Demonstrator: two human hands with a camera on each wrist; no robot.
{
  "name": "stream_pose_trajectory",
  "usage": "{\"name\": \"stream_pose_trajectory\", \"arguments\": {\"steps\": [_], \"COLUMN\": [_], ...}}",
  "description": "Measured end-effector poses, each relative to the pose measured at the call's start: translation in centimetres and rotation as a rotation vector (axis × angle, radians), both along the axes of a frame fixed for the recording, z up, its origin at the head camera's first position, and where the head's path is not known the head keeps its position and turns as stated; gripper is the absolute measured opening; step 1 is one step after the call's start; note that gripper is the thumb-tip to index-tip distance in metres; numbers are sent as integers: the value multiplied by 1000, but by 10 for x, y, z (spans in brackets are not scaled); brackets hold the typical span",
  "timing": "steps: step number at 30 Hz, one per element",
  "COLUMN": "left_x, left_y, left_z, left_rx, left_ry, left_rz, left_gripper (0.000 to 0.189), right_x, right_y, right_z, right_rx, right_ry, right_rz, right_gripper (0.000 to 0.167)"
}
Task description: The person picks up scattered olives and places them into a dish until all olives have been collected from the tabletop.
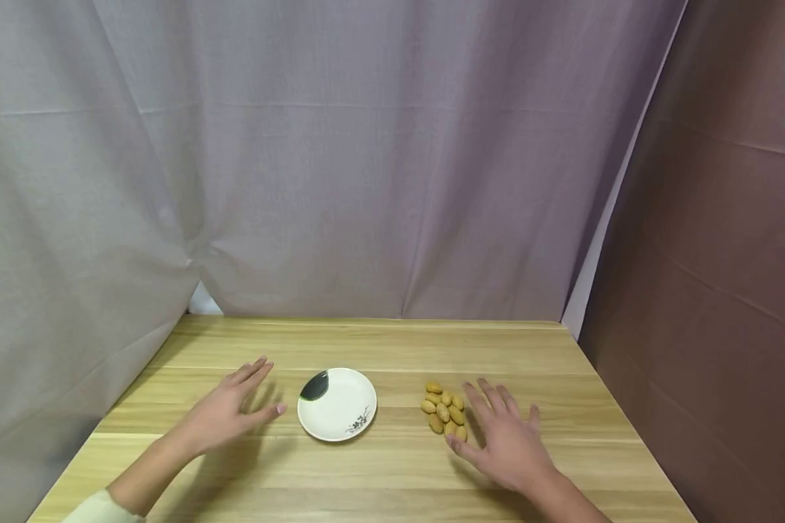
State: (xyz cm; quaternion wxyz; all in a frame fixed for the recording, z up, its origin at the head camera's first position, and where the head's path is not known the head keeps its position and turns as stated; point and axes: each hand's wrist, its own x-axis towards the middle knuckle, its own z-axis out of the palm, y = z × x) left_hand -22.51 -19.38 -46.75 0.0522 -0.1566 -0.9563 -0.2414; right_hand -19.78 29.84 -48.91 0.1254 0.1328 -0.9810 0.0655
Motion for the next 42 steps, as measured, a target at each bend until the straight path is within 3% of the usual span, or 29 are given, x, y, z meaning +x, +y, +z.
{"name": "stream_pose_trajectory", "arguments": {"steps": [7, 22, 35, 42], "left_x": [-5, -10, -21, -24], "left_y": [4, 18, 30, 34], "left_z": [-8, -21, -33, -39], "left_rx": [-4, 47, 95, 101], "left_ry": [-91, -177, -192, -208], "left_rz": [-10, -71, -111, -128], "left_gripper": [97, 105, 107, 112], "right_x": [0, 0, -1, -2], "right_y": [-3, -7, -7, -6], "right_z": [-3, -9, -9, -9], "right_rx": [-19, -48, -50, -34], "right_ry": [-28, -59, -42, -106], "right_rz": [31, 46, 60, 60], "right_gripper": [96, 93, 76, 76]}}
